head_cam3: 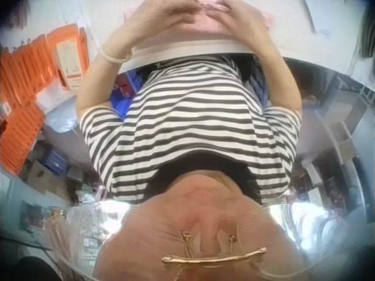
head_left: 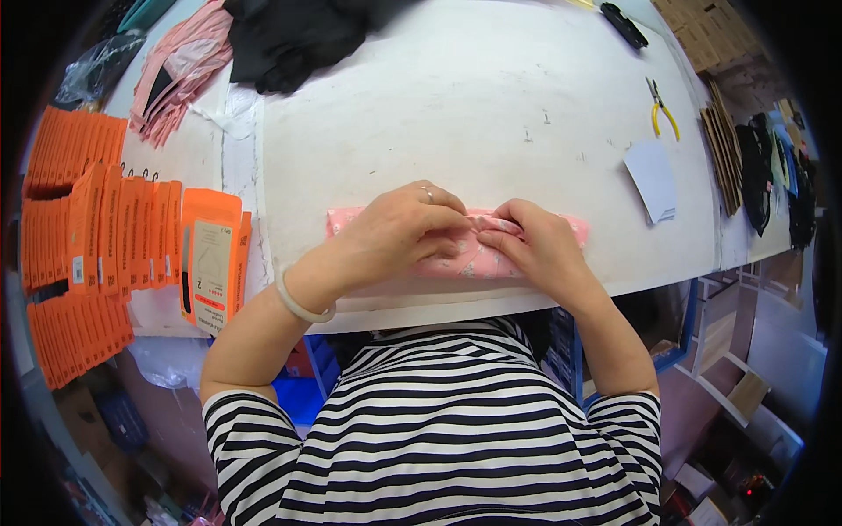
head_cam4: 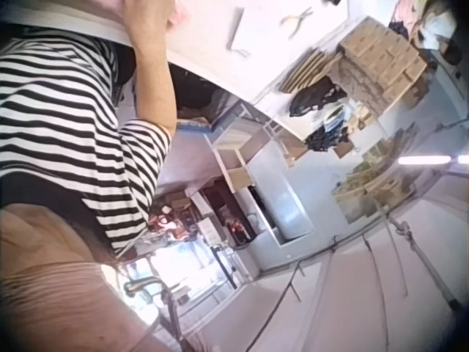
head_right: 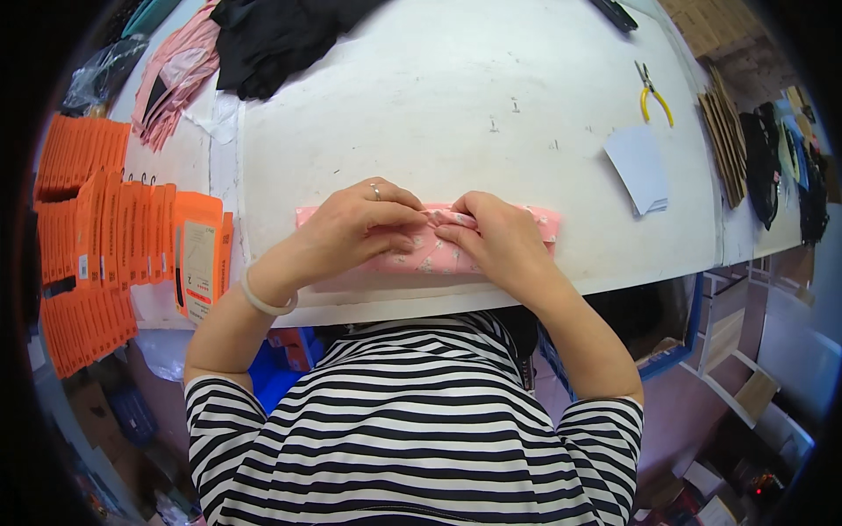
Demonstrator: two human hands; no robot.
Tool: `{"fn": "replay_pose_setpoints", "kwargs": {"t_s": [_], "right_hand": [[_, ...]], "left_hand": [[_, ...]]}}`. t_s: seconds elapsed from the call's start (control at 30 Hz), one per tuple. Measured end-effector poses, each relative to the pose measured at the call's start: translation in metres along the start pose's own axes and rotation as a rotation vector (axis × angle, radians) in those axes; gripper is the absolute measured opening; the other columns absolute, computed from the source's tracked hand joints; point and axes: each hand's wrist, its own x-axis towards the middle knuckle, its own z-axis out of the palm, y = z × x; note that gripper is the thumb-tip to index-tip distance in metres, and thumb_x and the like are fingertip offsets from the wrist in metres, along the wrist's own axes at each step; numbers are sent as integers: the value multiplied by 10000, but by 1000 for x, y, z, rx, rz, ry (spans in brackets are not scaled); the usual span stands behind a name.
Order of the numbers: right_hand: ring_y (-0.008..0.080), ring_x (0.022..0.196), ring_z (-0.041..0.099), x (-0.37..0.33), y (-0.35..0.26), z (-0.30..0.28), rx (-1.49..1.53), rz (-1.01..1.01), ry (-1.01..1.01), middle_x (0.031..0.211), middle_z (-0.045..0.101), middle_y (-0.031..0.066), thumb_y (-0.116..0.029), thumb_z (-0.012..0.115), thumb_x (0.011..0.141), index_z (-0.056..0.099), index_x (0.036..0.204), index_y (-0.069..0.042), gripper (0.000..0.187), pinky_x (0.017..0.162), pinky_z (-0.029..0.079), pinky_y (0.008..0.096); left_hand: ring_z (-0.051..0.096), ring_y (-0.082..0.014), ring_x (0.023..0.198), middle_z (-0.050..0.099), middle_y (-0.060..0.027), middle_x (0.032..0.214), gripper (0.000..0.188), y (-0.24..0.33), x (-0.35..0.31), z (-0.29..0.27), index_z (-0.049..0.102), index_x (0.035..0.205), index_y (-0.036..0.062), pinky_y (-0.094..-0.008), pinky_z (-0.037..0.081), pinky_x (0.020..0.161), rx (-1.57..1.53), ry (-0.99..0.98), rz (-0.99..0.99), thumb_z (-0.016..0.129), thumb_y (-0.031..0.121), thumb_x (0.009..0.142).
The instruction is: The person folds black and pink patterned underwear on a white table, inserts them into orange packaging, and stacks the packages. The person handles the items one at a time, folding them neatly before placing them into the packaging.
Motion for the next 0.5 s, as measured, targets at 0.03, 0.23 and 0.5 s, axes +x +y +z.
{"fn": "replay_pose_setpoints", "kwargs": {"t_s": [0.03,0.23,0.5], "right_hand": [[251,899,683,0,3,-5,19,-49,-54,998,708,159,-219,776,868,673,1106,3,342,772,528,358],[111,969,624,-12,34,-74,215,-80,-273,1103,686,58,-60,763,829,668,1210,4,397,824,526,267],[128,903,620,-35,84,-93,25,48,202,989,675,59,3,626,921,661,1118,16,201,818,510,281]], "left_hand": [[653,-275,1032,716,-98,1099,301,-4,0,5,747,1074,49,-371,544,883,-4,41,-4,805,76,780],[654,-258,989,731,-62,1056,289,-11,-1,14,764,1028,51,-357,550,849,70,113,27,814,48,744],[629,-269,906,718,-59,1045,271,-4,5,18,748,998,61,-369,539,797,108,87,122,809,80,734]]}}
